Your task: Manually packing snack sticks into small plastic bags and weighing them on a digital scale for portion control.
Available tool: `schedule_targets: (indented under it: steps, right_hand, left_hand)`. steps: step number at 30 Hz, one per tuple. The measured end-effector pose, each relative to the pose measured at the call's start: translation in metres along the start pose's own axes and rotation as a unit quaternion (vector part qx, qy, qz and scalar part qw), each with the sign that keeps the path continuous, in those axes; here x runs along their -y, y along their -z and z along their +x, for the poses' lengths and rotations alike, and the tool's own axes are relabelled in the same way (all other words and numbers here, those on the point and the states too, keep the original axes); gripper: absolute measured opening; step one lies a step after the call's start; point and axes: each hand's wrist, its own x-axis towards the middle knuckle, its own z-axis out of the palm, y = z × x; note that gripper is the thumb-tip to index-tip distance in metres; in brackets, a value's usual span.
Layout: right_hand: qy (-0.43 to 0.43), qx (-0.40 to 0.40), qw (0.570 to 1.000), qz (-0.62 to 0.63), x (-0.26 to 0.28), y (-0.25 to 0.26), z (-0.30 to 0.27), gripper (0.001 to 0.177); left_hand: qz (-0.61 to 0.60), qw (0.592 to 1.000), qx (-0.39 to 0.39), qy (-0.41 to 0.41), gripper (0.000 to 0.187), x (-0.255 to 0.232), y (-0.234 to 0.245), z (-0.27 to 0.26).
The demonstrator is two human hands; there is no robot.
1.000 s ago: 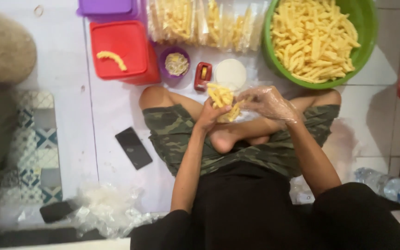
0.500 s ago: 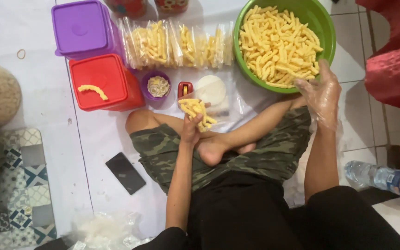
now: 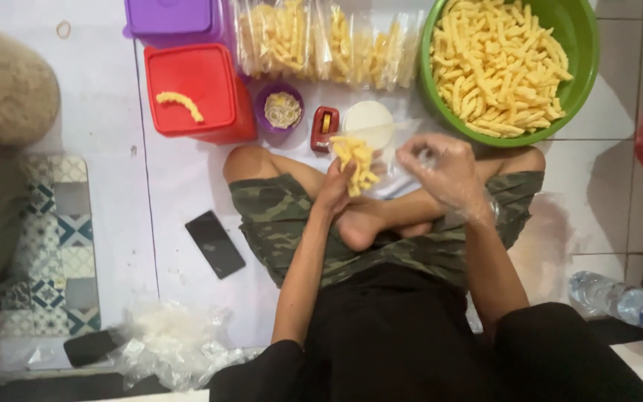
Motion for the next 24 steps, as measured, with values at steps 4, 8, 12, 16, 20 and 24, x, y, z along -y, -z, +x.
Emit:
schedule_targets:
  steps: [4,8,12,16,20,24]
  right_hand:
    - [-0.041,0.007,0.994,0.104,-0.018,-0.012,0.025,0.013]
    - [-0.072,-0.015,0.973,0.217,-0.022,-0.025,0.042,0.011]
    - [-0.064,-0.028,0.972,0.223,-0.055,-0.041,0.046,0.013]
    - [-0.102,-0.044,0.977,0.180,-0.093,-0.056,0.036,0.019]
    - [-0.172,-0.083,0.963,0.191,-0.108,-0.063,0.012,0.023]
    - [-0.229,-0.086,0.957,0.154,-0.137,-0.054,-0.007,0.036]
  left_hand:
    - [0.011,0.998,-0.016,-0.063,0.063,-0.050,-0.046,-0.017]
    - [0.031,0.976,-0.132,-0.172,0.050,-0.069,-0.037,-0.014]
    - [0.021,0.975,-0.120,-0.184,0.040,-0.077,-0.041,-0.024]
    - [0.039,0.974,-0.125,-0.182,0.040,-0.075,-0.039,-0.019]
    - [0.032,0.974,-0.130,-0.180,0.038,-0.073,-0.039,-0.017]
    - [0.030,0.974,-0.127,-0.184,0.039,-0.071,-0.036,-0.016]
